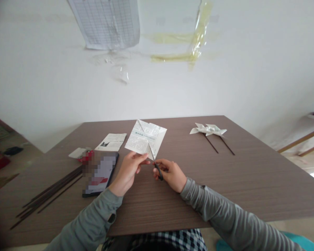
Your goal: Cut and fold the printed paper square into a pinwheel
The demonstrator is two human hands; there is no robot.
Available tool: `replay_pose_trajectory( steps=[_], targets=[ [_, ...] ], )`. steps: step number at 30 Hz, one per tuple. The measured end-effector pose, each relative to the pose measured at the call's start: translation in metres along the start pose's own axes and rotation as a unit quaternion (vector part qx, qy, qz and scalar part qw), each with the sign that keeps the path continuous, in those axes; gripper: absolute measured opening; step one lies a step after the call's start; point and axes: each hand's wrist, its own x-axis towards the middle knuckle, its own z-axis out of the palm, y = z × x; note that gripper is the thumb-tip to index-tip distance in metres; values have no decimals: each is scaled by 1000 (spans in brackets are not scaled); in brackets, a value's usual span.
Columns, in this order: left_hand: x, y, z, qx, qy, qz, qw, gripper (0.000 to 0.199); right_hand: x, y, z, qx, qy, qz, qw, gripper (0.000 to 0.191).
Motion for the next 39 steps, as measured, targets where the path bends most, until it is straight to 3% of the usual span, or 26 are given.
replay_pose_trajectory(
  steps=[12,32,39],
  targets=[
    [0,1,1,3,6,-3,1000,16,1,2,0,-4,-8,-21,1000,79],
    [0,0,1,-6,-5,10,1000,29,-3,-15,4,-10,12,6,1000,77],
    [-1,0,1,-7,-2,11,1000,26,0,-9,3,-3,11,2,1000,81]
  ],
)
